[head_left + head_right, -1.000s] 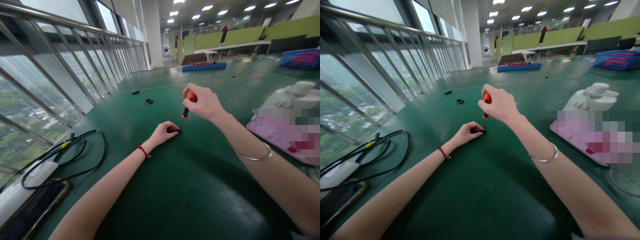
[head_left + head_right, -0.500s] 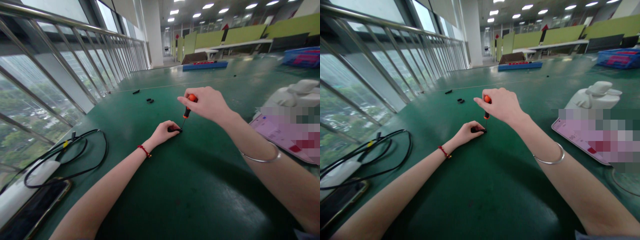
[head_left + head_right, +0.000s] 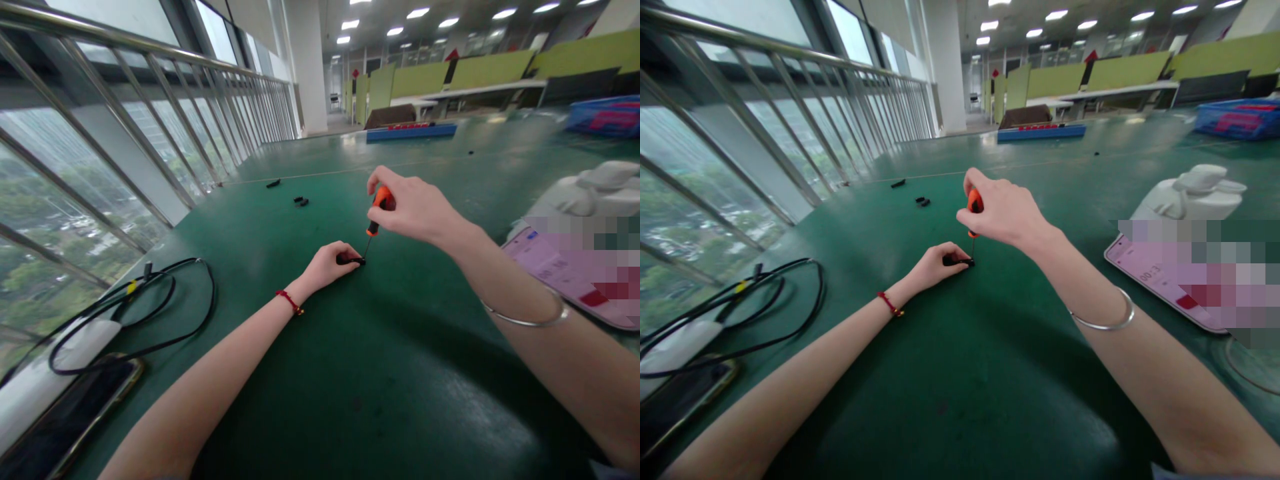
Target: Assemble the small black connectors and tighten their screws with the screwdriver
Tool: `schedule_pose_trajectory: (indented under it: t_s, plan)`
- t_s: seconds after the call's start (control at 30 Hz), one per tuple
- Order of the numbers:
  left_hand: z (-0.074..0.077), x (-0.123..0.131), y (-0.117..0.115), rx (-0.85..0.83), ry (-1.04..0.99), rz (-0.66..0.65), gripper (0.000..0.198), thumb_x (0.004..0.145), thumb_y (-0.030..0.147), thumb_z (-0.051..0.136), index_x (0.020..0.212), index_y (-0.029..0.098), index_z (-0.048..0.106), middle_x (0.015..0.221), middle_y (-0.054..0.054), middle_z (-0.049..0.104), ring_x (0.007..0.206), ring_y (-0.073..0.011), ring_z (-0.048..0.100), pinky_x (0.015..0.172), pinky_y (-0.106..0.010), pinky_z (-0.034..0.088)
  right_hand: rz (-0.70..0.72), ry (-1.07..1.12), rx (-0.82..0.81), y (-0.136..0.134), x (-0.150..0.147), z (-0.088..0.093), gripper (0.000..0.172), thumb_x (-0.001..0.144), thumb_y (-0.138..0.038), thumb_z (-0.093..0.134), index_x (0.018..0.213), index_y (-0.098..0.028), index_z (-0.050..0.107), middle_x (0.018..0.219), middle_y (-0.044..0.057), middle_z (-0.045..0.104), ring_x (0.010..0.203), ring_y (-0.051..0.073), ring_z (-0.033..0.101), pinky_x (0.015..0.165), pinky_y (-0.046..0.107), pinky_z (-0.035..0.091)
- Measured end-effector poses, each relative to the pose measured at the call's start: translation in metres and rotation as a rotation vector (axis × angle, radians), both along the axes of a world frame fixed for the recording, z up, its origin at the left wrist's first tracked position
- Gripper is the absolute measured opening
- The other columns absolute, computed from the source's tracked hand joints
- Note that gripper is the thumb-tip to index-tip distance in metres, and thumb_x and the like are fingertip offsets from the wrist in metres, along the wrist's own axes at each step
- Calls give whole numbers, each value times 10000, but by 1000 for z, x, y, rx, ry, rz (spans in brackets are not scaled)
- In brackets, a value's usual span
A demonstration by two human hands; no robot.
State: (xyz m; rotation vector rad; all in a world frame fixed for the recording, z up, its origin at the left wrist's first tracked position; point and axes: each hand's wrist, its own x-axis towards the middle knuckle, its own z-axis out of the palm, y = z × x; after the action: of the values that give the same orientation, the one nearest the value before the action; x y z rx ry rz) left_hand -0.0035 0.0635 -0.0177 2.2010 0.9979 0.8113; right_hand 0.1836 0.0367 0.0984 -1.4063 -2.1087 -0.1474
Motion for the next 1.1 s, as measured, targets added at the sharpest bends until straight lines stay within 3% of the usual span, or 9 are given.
schedule_pose_trajectory:
  t_s: [0.13, 0.27, 0.4, 0.57, 0.7, 0.83, 1.0, 1.1]
  plan:
    - [0, 0, 0, 4, 3, 0, 141, 780, 208, 654, 898, 140, 689, 835, -38, 644, 750, -130, 583, 699, -260, 482, -14, 11, -34, 0, 0, 1, 241, 814, -412, 467, 801, -218, 611, 676, 18, 608, 617, 158, 503, 558, 277, 304]
    - [-1, -1, 0, 17, 8, -2, 144, 783, 211, 651, 904, 142, 688, 848, -38, 646, 753, -127, 582, 705, -259, 481, 1, 13, -31, 0, 0, 1, 248, 746, -347, 543, 956, -227, 600, 703, 8, 621, 614, 158, 504, 558, 272, 306]
    - [-2, -1, 1, 13, 4, 1, 146, 783, 221, 653, 899, 139, 690, 826, -36, 640, 738, -126, 578, 688, -256, 477, -5, 5, -21, 0, 2, 0, 243, 824, -405, 459, 815, -217, 611, 670, 22, 605, 613, 160, 499, 555, 276, 297]
    - [-2, -1, 1, 16, 7, -4, 154, 782, 230, 657, 904, 142, 690, 827, -35, 639, 733, -124, 575, 683, -254, 473, 19, 7, -36, 0, 2, 2, 255, 767, -368, 524, 964, -223, 593, 683, 7, 601, 603, 155, 489, 554, 274, 302]
    - [-2, 0, 1, 12, -3, 0, 143, 782, 215, 655, 896, 135, 690, 811, -36, 635, 727, -124, 573, 680, -254, 473, 1, -4, -58, 0, 2, 2, 257, 828, -415, 448, 810, -217, 610, 657, 18, 595, 602, 157, 488, 556, 284, 298]
    - [-2, 0, 1, 10, 4, -2, 149, 780, 217, 657, 902, 137, 689, 824, -38, 641, 732, -126, 576, 683, -257, 475, 14, 0, -44, 0, 2, 2, 294, 756, -355, 534, 1012, -220, 590, 712, 13, 616, 619, 161, 501, 574, 284, 317]
    - [-1, 0, 1, 10, -2, -2, 144, 782, 216, 657, 899, 137, 688, 826, -38, 643, 746, -128, 582, 699, -260, 479, 4, -11, -45, 0, 2, 2, 263, 837, -420, 443, 830, -219, 612, 665, 19, 605, 615, 163, 509, 578, 289, 311]
    - [-1, 0, 0, 11, 9, 4, 142, 780, 214, 659, 896, 138, 688, 823, -37, 644, 737, -127, 579, 692, -260, 478, 28, -15, -32, 0, 2, 2, 247, 770, -355, 518, 964, -224, 597, 681, 6, 606, 611, 158, 500, 570, 282, 308]
